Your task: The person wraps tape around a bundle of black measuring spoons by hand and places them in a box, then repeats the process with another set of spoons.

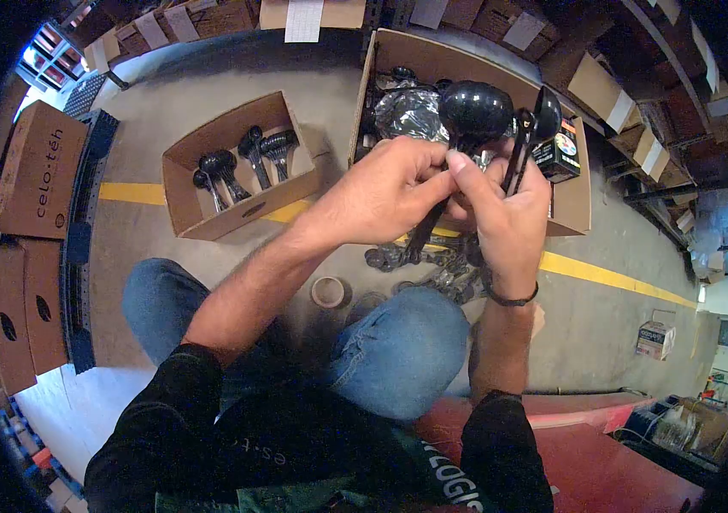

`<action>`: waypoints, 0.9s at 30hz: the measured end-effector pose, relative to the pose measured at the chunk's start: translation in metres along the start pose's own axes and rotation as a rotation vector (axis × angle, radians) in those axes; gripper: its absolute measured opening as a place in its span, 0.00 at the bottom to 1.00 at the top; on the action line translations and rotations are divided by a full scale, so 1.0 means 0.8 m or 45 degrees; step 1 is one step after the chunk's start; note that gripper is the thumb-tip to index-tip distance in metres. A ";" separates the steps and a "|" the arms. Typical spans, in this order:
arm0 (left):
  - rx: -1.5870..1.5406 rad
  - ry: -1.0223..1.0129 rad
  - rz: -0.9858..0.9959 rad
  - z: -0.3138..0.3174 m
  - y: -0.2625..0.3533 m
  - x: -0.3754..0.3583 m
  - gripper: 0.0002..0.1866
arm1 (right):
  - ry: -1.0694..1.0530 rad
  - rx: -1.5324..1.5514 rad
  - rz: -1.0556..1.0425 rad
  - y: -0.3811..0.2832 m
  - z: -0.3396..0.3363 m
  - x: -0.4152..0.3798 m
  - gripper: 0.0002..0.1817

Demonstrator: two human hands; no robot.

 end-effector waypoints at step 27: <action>-0.268 -0.208 0.141 0.003 -0.010 0.011 0.13 | 0.041 -0.430 -0.173 -0.006 -0.013 -0.018 0.17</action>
Point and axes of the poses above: each hand's wrist, its own x-axis towards the middle knuckle, its own z-axis out of the palm, y = z × x, the point moved 7 cm from there along x, towards the middle knuckle, and after that the axes turned 13 degrees about -z, right-handed, at the moved point
